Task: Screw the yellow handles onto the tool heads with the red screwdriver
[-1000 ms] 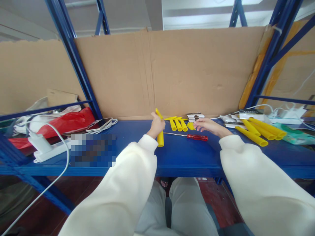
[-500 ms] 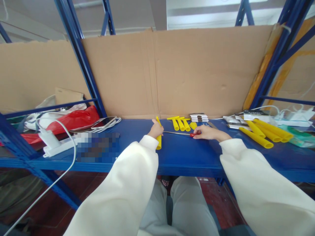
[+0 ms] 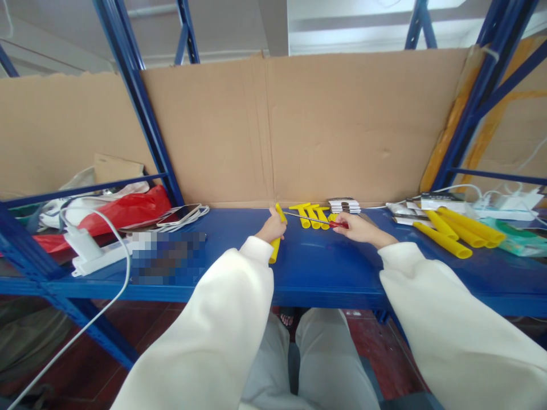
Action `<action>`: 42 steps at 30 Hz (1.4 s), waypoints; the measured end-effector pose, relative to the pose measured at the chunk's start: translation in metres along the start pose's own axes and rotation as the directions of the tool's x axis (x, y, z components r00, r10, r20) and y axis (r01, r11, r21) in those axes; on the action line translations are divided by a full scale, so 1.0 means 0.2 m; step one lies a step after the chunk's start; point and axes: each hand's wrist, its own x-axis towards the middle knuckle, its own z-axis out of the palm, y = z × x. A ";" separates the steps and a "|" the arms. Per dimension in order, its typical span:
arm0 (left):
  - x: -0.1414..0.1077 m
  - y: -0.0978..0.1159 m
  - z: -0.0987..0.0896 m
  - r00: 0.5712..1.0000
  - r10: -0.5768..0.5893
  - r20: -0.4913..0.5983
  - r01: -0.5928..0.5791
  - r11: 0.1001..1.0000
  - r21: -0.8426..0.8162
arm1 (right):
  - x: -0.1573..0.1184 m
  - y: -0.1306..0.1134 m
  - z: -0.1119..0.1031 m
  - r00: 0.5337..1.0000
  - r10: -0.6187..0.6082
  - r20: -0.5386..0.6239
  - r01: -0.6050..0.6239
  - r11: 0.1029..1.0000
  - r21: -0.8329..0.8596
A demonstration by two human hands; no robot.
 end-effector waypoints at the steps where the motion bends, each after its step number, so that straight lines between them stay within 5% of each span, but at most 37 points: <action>1: 0.00 0.00 0.00 1.000 0.007 0.007 -0.007 1.000 0.006 | 0.00 0.00 0.00 1.000 0.002 0.005 -0.002 1.000 0.006; 17: -0.01 0.01 0.00 1.000 -0.029 0.009 0.029 0.999 -0.020 | -0.01 0.00 -0.01 1.000 -0.018 -0.004 0.018 1.000 -0.016; 28: -0.05 0.04 -0.01 1.000 0.017 0.026 -0.017 0.999 0.029 | 0.01 0.03 0.00 0.987 -0.049 -0.155 0.029 0.991 -0.128; 42: -0.07 0.06 -0.02 0.996 0.001 0.086 -0.011 0.993 0.116 | 0.02 0.08 0.02 0.970 -0.148 -0.192 0.109 0.974 -0.201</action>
